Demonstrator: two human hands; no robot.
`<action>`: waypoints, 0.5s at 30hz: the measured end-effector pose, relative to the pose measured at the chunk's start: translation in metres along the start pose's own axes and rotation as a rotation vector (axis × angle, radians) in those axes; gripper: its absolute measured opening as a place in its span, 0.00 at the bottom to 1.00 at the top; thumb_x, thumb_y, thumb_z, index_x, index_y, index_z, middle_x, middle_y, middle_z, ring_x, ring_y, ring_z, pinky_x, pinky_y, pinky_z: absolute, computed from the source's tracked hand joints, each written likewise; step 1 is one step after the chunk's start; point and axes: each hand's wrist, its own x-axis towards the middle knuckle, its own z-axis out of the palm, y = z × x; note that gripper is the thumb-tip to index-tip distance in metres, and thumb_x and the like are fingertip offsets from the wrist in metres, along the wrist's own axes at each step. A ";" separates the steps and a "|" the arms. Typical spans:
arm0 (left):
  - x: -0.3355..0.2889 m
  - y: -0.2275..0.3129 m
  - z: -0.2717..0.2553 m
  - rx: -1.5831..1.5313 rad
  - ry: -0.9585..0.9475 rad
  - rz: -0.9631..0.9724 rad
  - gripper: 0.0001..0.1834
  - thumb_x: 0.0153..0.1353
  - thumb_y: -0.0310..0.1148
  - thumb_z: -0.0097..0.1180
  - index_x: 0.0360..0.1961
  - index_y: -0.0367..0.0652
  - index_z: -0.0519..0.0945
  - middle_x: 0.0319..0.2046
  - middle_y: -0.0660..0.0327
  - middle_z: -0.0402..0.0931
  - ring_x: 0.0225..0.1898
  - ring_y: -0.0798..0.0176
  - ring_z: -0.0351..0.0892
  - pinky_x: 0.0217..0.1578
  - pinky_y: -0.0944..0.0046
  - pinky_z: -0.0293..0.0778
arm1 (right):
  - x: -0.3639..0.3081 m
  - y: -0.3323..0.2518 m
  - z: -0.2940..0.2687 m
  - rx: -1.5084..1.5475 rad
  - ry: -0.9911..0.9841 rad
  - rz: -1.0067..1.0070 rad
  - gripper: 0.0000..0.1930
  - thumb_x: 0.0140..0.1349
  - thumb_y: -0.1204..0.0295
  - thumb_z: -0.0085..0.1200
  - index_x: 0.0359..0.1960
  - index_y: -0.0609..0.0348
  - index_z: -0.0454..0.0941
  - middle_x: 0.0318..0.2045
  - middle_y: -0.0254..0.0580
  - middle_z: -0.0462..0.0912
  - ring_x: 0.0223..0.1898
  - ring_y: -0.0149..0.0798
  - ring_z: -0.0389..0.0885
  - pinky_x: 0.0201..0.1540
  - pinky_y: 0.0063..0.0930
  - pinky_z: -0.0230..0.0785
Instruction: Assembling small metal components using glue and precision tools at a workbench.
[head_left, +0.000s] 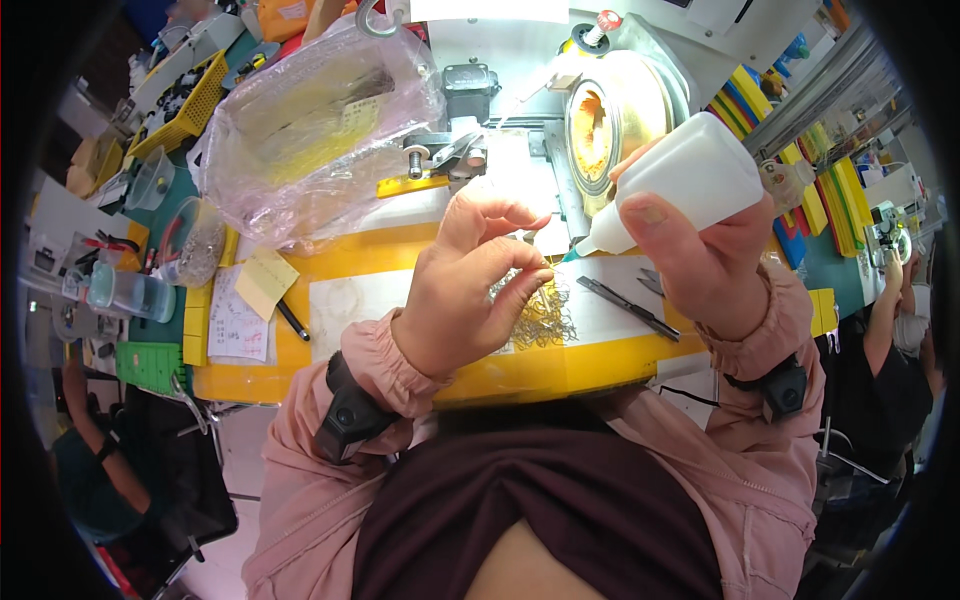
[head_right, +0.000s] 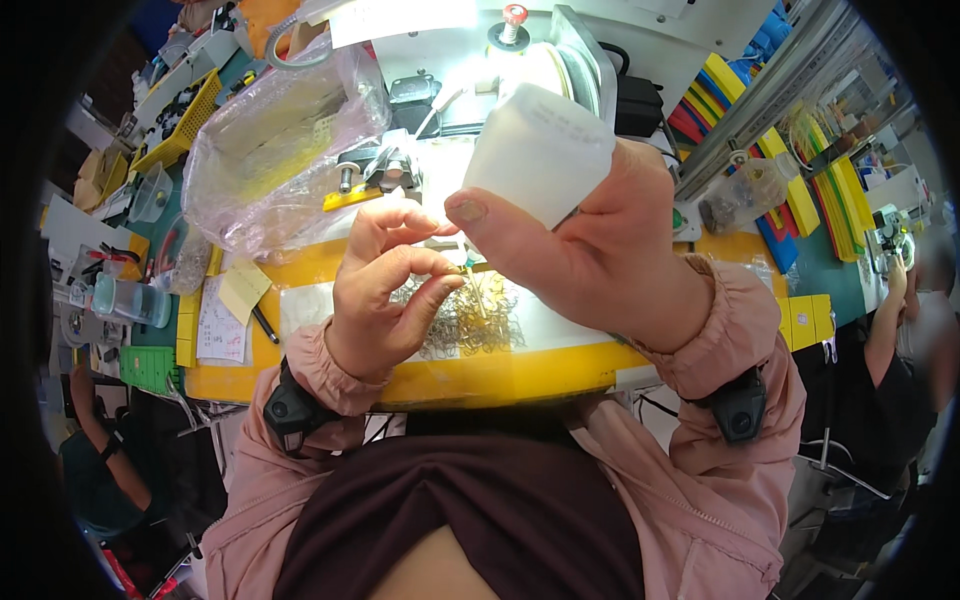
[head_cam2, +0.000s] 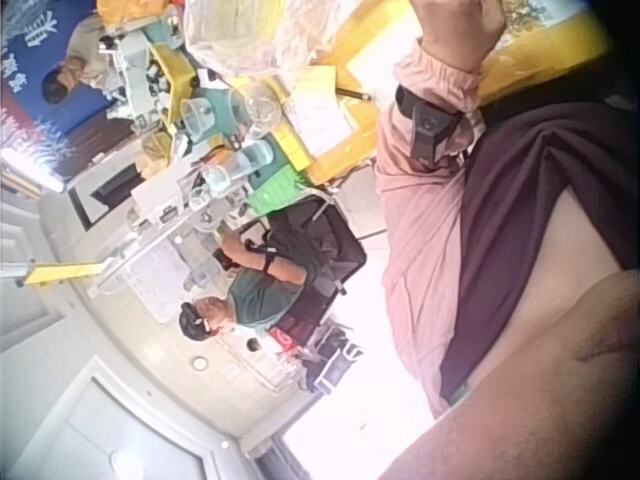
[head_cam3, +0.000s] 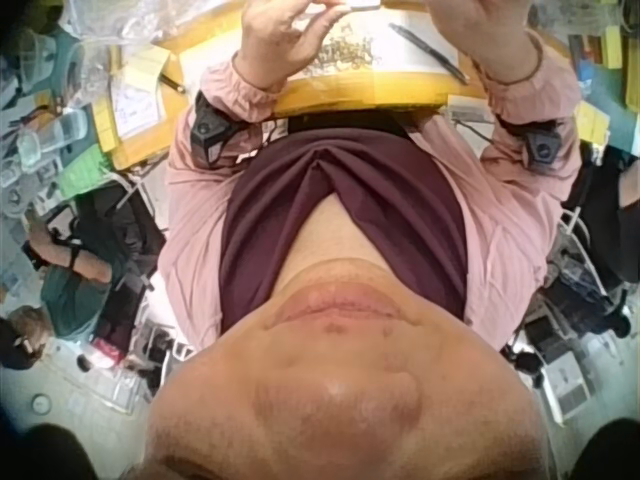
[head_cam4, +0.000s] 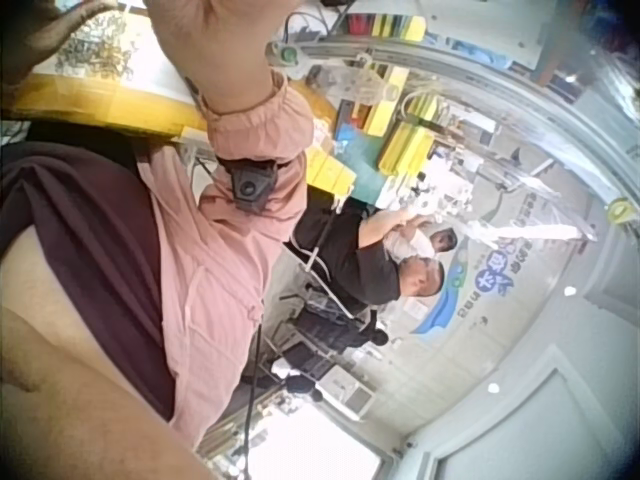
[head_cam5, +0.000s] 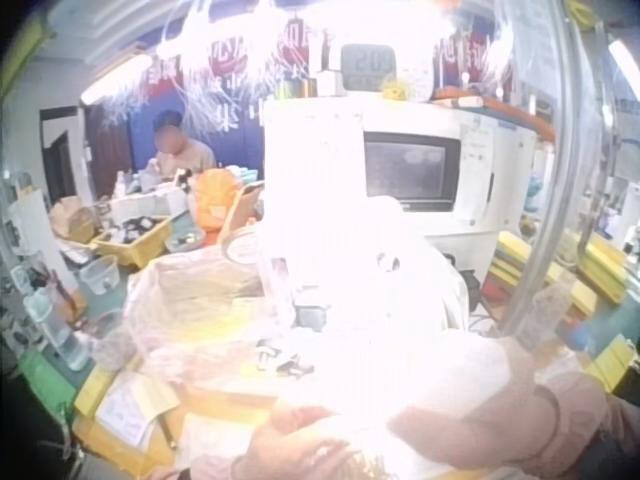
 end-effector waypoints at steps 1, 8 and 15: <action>0.000 0.000 0.001 -0.007 0.004 0.003 0.07 0.43 0.18 0.60 0.25 0.36 0.76 0.39 0.54 0.64 0.41 0.58 0.74 0.42 0.62 0.72 | 0.000 0.000 0.000 -0.002 0.014 -0.004 0.07 0.51 0.77 0.54 0.31 0.67 0.73 0.29 0.44 0.77 0.28 0.29 0.74 0.31 0.20 0.66; 0.000 0.003 0.001 0.034 -0.002 -0.003 0.07 0.44 0.17 0.60 0.25 0.36 0.76 0.39 0.55 0.63 0.41 0.58 0.74 0.42 0.63 0.72 | -0.003 -0.009 -0.004 0.035 -0.039 0.151 0.07 0.51 0.77 0.54 0.31 0.66 0.73 0.30 0.42 0.77 0.29 0.28 0.74 0.32 0.19 0.66; 0.002 -0.002 0.004 0.108 0.031 0.084 0.08 0.43 0.15 0.57 0.25 0.37 0.74 0.38 0.53 0.67 0.38 0.57 0.76 0.35 0.64 0.74 | -0.052 0.015 -0.046 0.224 0.551 -0.096 0.11 0.53 0.69 0.53 0.32 0.64 0.71 0.26 0.40 0.74 0.19 0.26 0.68 0.20 0.16 0.58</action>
